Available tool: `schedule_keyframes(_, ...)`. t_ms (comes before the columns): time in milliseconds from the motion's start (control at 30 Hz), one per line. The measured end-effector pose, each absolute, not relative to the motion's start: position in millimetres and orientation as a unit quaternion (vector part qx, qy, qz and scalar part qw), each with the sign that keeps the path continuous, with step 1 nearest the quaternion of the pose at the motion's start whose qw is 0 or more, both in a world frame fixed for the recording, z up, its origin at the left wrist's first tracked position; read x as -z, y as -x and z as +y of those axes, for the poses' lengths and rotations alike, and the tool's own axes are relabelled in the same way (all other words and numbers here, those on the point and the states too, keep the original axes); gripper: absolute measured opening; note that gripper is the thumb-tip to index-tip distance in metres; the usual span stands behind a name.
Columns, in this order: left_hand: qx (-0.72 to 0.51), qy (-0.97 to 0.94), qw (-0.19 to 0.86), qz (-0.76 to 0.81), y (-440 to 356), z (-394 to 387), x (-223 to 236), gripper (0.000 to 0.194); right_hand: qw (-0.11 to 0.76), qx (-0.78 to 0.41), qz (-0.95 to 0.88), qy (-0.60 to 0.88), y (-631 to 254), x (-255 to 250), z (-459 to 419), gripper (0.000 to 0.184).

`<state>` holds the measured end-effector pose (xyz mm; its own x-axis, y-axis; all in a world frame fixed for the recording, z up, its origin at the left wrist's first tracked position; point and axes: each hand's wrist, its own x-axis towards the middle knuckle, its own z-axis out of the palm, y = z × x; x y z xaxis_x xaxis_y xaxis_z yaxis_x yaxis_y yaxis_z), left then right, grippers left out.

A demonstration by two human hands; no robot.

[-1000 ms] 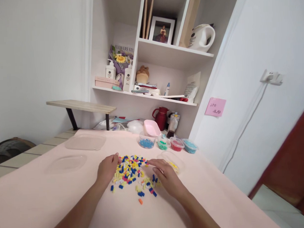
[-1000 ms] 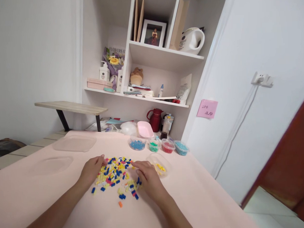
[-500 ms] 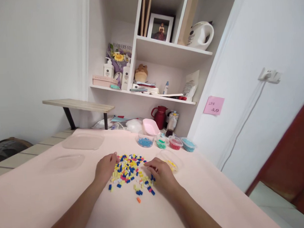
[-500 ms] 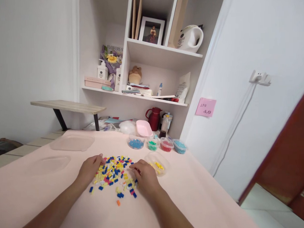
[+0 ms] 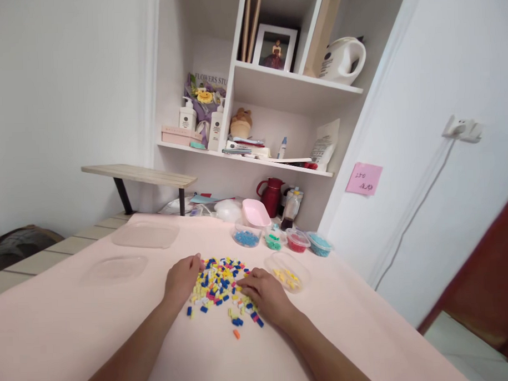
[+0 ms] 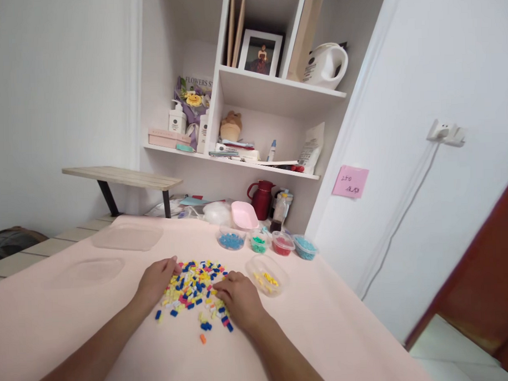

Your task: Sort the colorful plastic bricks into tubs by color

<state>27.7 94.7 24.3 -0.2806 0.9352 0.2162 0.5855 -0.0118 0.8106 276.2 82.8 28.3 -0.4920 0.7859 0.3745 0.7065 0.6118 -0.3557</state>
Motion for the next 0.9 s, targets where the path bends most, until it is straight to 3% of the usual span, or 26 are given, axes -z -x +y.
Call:
schedule_keyframes(233, -0.428, -0.564, 0.201, 0.677, -27, 95, -24, 0.044, 0.281, -0.088, -0.854, 0.429, -273, -33, 80, 0.018)
schedule_keyframes(567, -0.428, -0.562, 0.208, 0.677, -28, 94, -26, 0.044, 0.526, 0.021, -0.706, 0.474, -334, -60, 79, 0.024)
schedule_keyframes(767, -0.429, -0.558, 0.213, 0.678, -27, 94, -28, 0.042, 0.53, 0.06, -0.637, 0.557, -360, -58, 82, 0.029)
schedule_keyframes(900, -0.428, -0.557, 0.212, 0.679, -28, 92, -30, 0.042, 0.525, 0.028, -0.689, 0.498, -339, -54, 79, 0.03)
